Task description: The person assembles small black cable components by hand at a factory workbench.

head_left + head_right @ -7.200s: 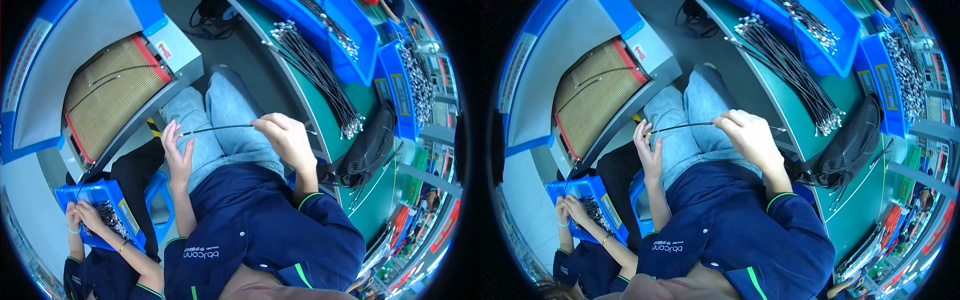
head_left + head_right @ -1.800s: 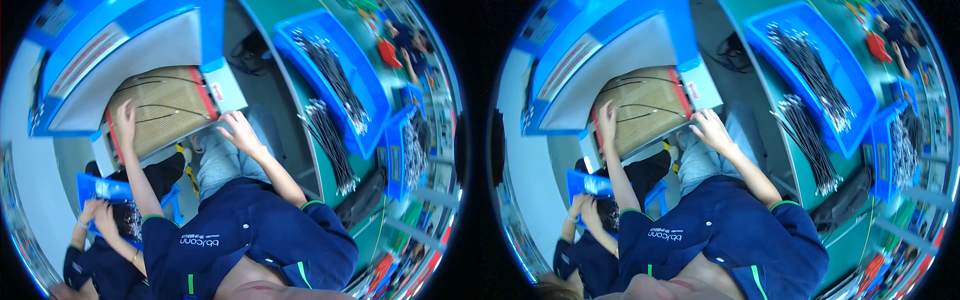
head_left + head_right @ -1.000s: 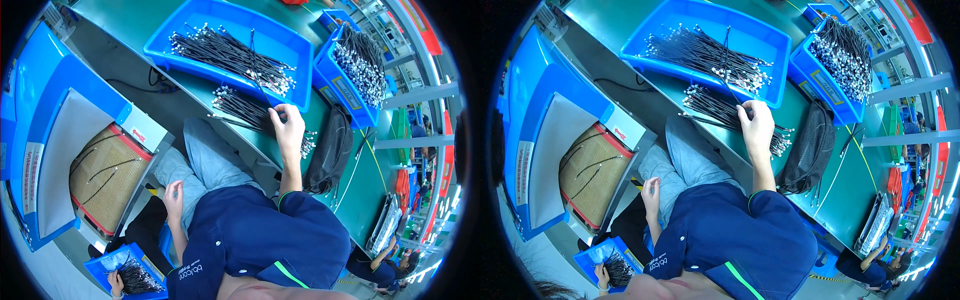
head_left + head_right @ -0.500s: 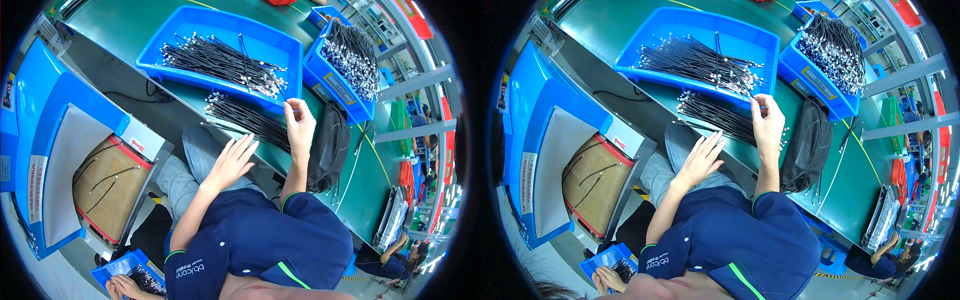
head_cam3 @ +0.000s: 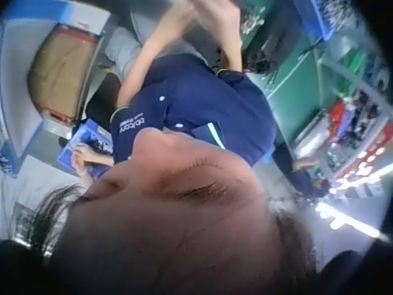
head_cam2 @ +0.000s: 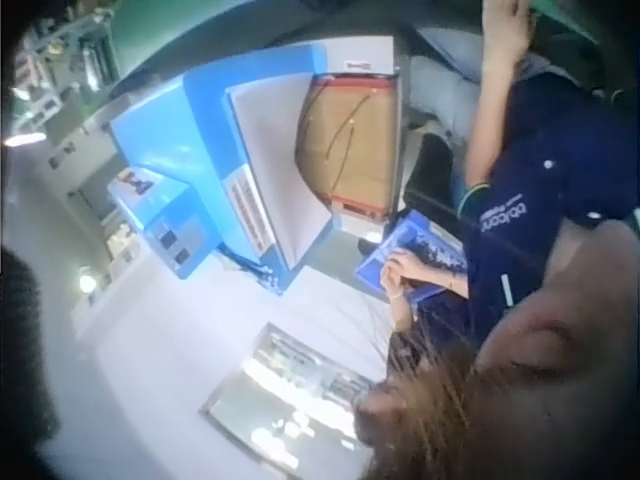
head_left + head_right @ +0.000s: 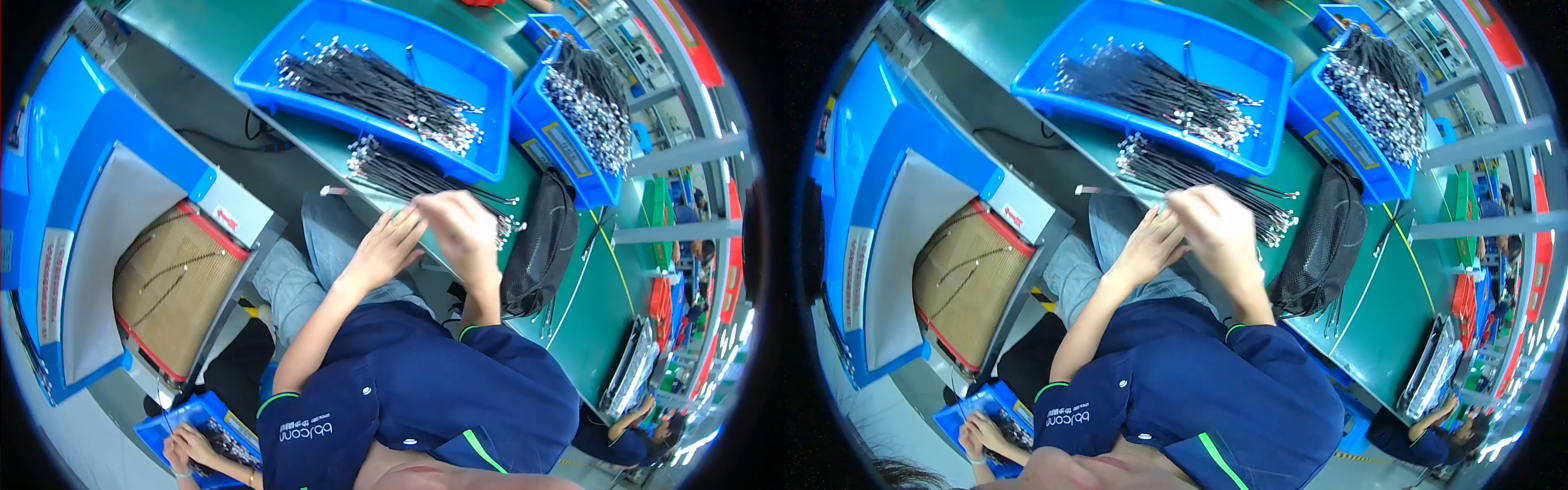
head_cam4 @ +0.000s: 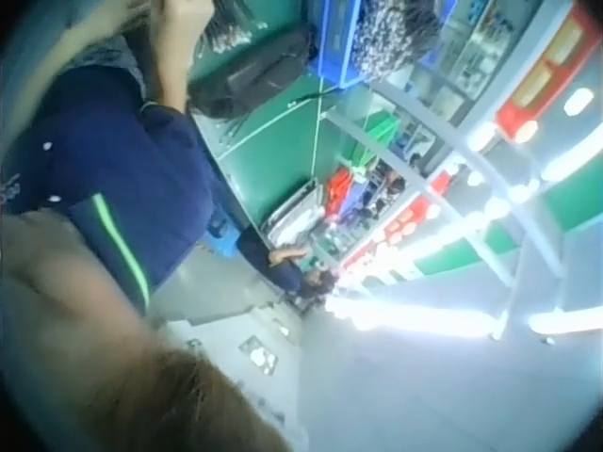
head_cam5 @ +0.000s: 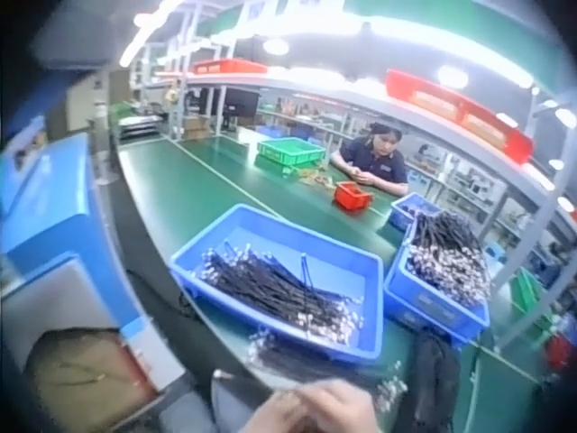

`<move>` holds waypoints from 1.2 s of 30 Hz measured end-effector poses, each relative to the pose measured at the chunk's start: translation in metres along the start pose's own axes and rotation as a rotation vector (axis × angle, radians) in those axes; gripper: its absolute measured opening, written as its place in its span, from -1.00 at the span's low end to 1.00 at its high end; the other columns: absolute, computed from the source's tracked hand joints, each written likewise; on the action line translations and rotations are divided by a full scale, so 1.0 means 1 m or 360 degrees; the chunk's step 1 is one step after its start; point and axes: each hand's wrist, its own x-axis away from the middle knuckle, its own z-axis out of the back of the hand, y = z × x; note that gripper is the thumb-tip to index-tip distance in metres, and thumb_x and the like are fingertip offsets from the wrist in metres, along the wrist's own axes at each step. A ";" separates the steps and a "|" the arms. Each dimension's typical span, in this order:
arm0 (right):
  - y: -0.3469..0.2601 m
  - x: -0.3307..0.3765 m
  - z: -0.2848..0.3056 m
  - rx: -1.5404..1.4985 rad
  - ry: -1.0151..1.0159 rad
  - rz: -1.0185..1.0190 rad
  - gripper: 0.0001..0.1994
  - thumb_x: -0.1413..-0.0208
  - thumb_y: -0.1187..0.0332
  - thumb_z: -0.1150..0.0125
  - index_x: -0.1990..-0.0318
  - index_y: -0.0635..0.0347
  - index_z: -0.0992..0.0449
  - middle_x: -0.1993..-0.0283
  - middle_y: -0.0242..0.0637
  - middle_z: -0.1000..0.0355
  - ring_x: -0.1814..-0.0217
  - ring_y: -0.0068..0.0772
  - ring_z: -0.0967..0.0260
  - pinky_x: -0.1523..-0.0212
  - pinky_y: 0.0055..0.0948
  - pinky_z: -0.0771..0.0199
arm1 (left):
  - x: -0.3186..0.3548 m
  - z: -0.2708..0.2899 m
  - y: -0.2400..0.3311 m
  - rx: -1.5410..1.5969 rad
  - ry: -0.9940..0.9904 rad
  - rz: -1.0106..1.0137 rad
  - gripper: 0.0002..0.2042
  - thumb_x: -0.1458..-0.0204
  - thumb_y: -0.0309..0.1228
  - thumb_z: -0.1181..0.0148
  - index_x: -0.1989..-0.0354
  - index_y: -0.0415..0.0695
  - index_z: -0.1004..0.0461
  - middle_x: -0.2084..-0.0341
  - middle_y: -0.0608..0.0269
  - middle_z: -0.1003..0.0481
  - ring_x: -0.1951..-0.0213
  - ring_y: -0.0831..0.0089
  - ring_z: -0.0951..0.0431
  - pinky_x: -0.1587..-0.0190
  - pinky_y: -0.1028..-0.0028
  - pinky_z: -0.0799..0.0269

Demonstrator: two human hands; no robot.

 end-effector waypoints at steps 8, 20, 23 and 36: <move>-0.046 0.024 -0.064 -0.0516 -0.0637 -0.0147 -0.92 0.01 0.40 -0.23 0.35 0.14 -0.51 0.44 -0.31 -0.38 0.42 -0.26 -0.42 0.43 -0.40 -0.43 | 0.114 0.097 0.046 0.0007 0.0808 0.0709 -0.68 0.20 -0.61 -0.26 0.18 -0.18 -0.50 0.28 0.16 -0.49 0.25 0.20 -0.52 0.18 0.31 -0.44; -0.064 0.028 -0.127 -0.0867 -0.0971 0.0235 -0.85 0.01 0.38 -0.21 0.26 0.13 -0.47 0.36 -0.31 -0.40 0.36 -0.24 -0.43 0.37 -0.35 -0.45 | 0.170 0.123 0.038 -0.0177 0.0584 0.1299 -0.83 0.07 -0.55 -0.24 0.27 -0.23 -0.48 0.48 0.14 -0.48 0.42 0.24 -0.51 0.36 0.39 -0.42; -0.069 0.038 -0.146 -0.0957 -0.0874 0.0462 -0.86 0.04 0.37 -0.22 0.29 0.10 -0.48 0.37 -0.35 -0.39 0.34 -0.27 -0.43 0.38 -0.35 -0.46 | 0.166 0.121 0.038 -0.0100 0.0471 0.1251 -0.87 0.03 -0.56 -0.19 0.28 -0.25 -0.50 0.53 0.16 -0.47 0.48 0.37 -0.50 0.44 0.47 -0.38; -0.057 0.038 -0.160 -0.1188 -0.1028 0.0373 -0.88 0.02 0.34 -0.24 0.34 0.13 -0.52 0.39 -0.33 -0.41 0.36 -0.27 -0.43 0.37 -0.36 -0.47 | 0.163 0.112 0.033 -0.0384 0.0664 0.1041 -0.81 0.17 -0.58 -0.30 0.33 -0.21 -0.49 0.37 0.20 -0.52 0.36 0.26 -0.53 0.34 0.39 -0.47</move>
